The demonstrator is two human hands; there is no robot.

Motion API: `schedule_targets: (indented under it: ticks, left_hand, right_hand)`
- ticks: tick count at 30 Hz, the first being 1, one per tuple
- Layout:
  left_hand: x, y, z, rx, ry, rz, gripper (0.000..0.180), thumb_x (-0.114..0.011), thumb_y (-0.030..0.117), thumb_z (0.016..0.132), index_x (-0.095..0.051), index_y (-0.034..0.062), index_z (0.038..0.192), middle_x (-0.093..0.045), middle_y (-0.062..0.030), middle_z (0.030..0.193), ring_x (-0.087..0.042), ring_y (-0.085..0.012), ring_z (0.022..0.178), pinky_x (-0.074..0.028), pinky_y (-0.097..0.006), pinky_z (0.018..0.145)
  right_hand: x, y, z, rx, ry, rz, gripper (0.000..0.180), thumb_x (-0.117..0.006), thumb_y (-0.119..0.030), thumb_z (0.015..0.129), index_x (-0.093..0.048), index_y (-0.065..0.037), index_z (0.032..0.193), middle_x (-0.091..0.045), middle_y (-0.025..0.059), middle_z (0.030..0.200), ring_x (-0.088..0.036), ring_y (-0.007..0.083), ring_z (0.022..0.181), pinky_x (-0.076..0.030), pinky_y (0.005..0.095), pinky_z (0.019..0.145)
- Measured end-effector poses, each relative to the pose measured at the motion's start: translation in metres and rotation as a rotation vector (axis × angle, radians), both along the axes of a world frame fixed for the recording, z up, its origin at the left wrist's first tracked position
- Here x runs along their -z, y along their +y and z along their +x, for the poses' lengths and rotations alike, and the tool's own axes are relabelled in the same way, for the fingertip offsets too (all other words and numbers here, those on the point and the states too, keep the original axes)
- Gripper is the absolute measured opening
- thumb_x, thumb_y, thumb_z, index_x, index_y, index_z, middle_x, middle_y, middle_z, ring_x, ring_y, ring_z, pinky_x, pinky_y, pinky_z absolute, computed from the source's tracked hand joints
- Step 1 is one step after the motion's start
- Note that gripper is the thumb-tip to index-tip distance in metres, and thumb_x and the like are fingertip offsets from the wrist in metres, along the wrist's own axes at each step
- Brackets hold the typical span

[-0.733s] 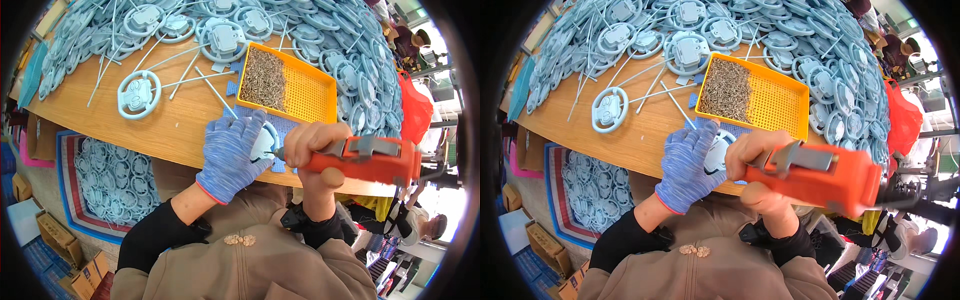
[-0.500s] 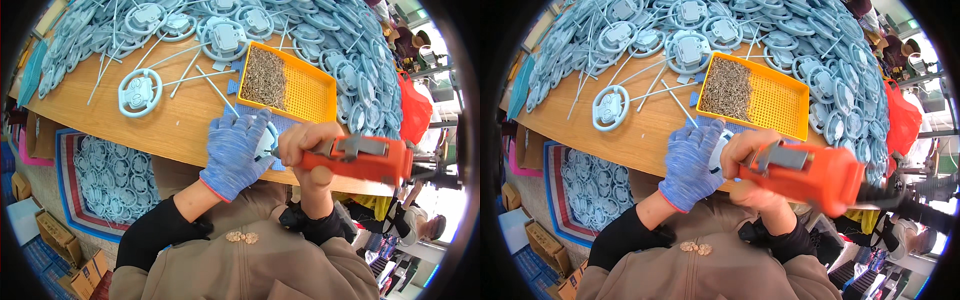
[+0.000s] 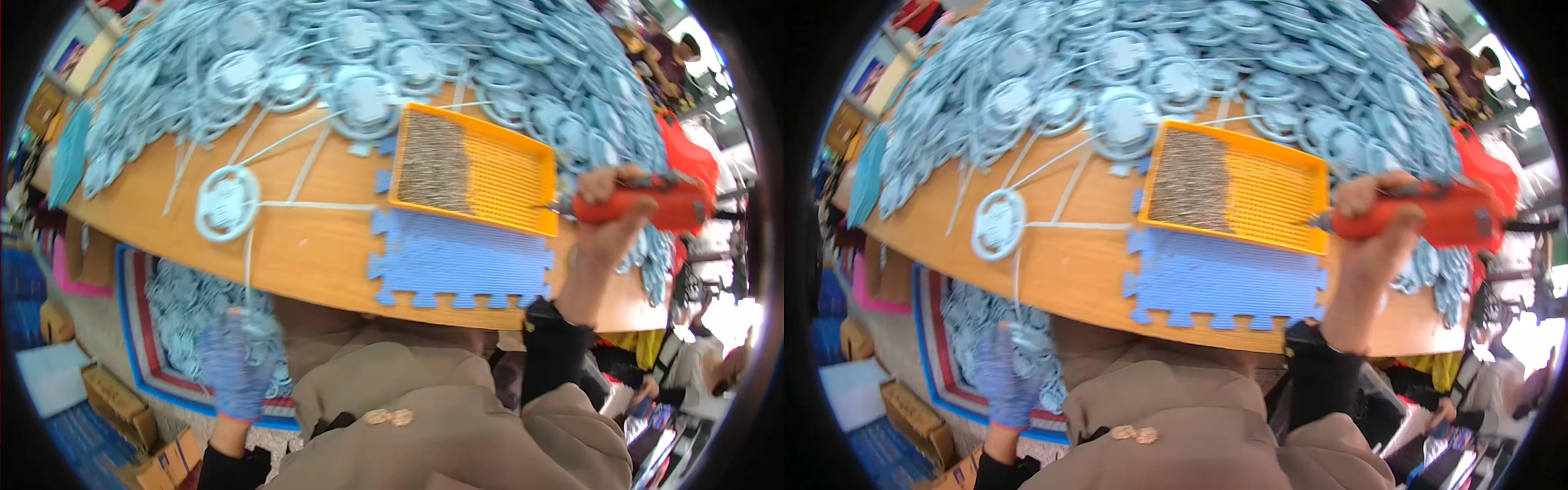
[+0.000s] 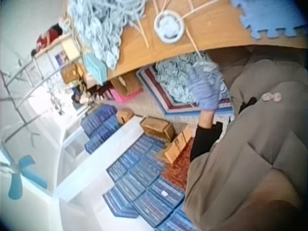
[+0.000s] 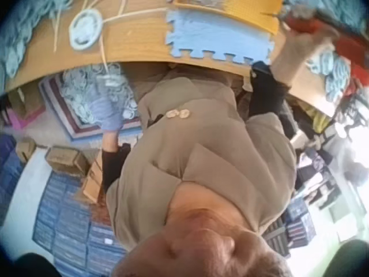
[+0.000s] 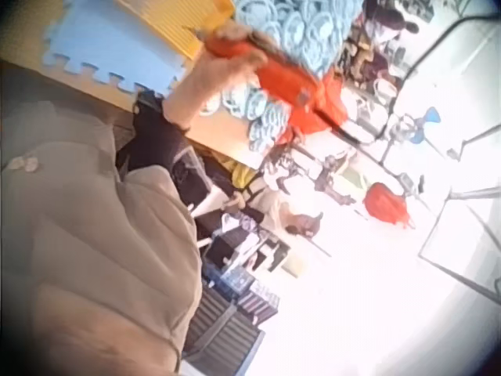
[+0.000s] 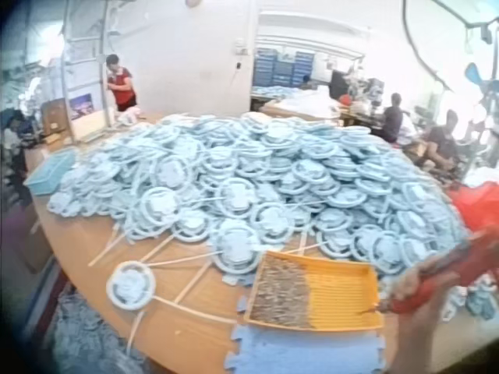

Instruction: Assembling blue plastic circular components using an electric screwdriver and small screws at a factory workbench.

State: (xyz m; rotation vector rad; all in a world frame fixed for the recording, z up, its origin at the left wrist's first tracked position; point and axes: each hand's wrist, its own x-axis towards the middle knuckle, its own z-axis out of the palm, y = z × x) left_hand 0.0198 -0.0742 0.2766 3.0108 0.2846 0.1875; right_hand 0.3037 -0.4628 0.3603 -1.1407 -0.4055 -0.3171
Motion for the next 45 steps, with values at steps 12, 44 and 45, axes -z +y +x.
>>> schedule_targets:
  ticks: [12, 44, 45]
  left_hand:
    - [-0.005, 0.066, 0.174, 0.181, -0.145, -0.010, 0.066, -0.072, 0.008, 0.072, -0.047, 0.0033, 0.134, -0.048, -0.0216, 0.130, -0.044, -0.0380, 0.123, -0.038, -0.043, 0.103]
    - [-0.031, -0.125, 0.182, 0.660, -0.105, -0.408, 0.085, -0.078, 0.034, 0.062, -0.044, 0.0075, 0.135, -0.058, -0.0123, 0.112, -0.055, -0.0314, 0.098, -0.039, -0.043, 0.088]
    - [-0.031, -0.127, 0.181, 0.662, -0.106, -0.415, 0.085, -0.078, 0.034, 0.062, -0.044, 0.0075, 0.135, -0.058, -0.0123, 0.112, -0.055, -0.0314, 0.098, -0.039, -0.043, 0.088]
  right_hand:
    - [0.039, -0.005, 0.052, 0.181, -0.116, 0.012, 0.041, -0.072, -0.033, 0.082, -0.051, -0.002, 0.099, -0.057, 0.0064, 0.070, -0.056, 0.0168, 0.061, -0.046, 0.0282, 0.054]
    - [-0.007, 0.085, -0.066, -0.143, -0.024, -0.109, 0.069, -0.056, -0.073, 0.074, -0.047, -0.007, 0.095, -0.047, 0.0017, 0.062, -0.047, 0.0151, 0.051, -0.040, 0.0298, 0.048]
    - [-0.007, 0.093, -0.073, -0.145, 0.001, -0.145, 0.069, -0.057, -0.071, 0.074, -0.047, -0.006, 0.095, -0.046, 0.0026, 0.061, -0.048, 0.0154, 0.052, -0.041, 0.0299, 0.049]
